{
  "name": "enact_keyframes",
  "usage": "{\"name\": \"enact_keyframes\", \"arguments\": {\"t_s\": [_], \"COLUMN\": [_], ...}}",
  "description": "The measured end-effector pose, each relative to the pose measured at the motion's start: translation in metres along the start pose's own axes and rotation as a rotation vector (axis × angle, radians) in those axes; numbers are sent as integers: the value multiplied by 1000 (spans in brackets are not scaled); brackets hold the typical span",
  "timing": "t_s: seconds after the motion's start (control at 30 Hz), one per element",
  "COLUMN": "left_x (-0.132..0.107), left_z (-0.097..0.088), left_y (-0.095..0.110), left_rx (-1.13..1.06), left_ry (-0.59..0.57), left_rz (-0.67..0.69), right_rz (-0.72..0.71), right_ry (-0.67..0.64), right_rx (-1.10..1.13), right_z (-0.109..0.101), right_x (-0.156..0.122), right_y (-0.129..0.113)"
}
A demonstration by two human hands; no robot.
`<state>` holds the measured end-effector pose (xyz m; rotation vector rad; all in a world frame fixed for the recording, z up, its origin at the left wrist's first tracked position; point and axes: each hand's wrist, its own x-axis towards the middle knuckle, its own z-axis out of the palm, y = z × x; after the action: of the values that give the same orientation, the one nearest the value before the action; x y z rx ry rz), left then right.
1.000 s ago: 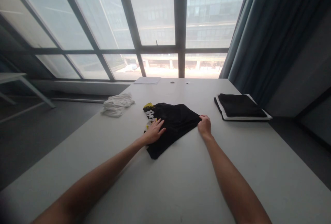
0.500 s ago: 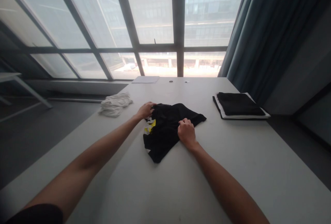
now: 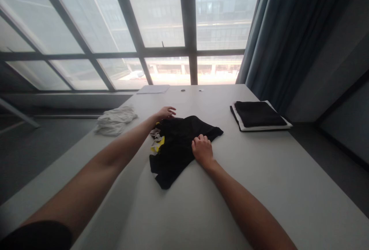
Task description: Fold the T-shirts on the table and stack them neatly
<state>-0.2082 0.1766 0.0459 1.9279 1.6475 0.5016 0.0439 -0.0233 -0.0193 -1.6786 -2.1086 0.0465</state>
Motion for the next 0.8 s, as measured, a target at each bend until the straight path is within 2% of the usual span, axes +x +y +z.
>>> {"name": "enact_keyframes", "arguments": {"t_s": [0.17,0.23,0.3,0.4,0.53,0.63,0.8], "left_x": [-4,0,7,21,30,19,-23], "left_z": [-10,-11,-11,-10,-6,-4,-6], "left_y": [-17,-20,-19,-13,-11,-21,-58], "left_rx": [-44,-65,-76,-105,-124,-39,146], "left_ry": [-165,-181,-127,24,144,121,-2], "left_rz": [64,76,65,63,148,232,294], "right_rz": [27,26,26,22,11,10,78], "right_ry": [-48,-42,-37,-40,-49,-64,-65], "right_rx": [0,-5,-7,-3,-2,-3,-29], "right_z": [-1,0,0,1,-1,-3,-3], "right_x": [4,4,4,5,5,5,1], "right_y": [1,1,1,2,2,1,-2]}}
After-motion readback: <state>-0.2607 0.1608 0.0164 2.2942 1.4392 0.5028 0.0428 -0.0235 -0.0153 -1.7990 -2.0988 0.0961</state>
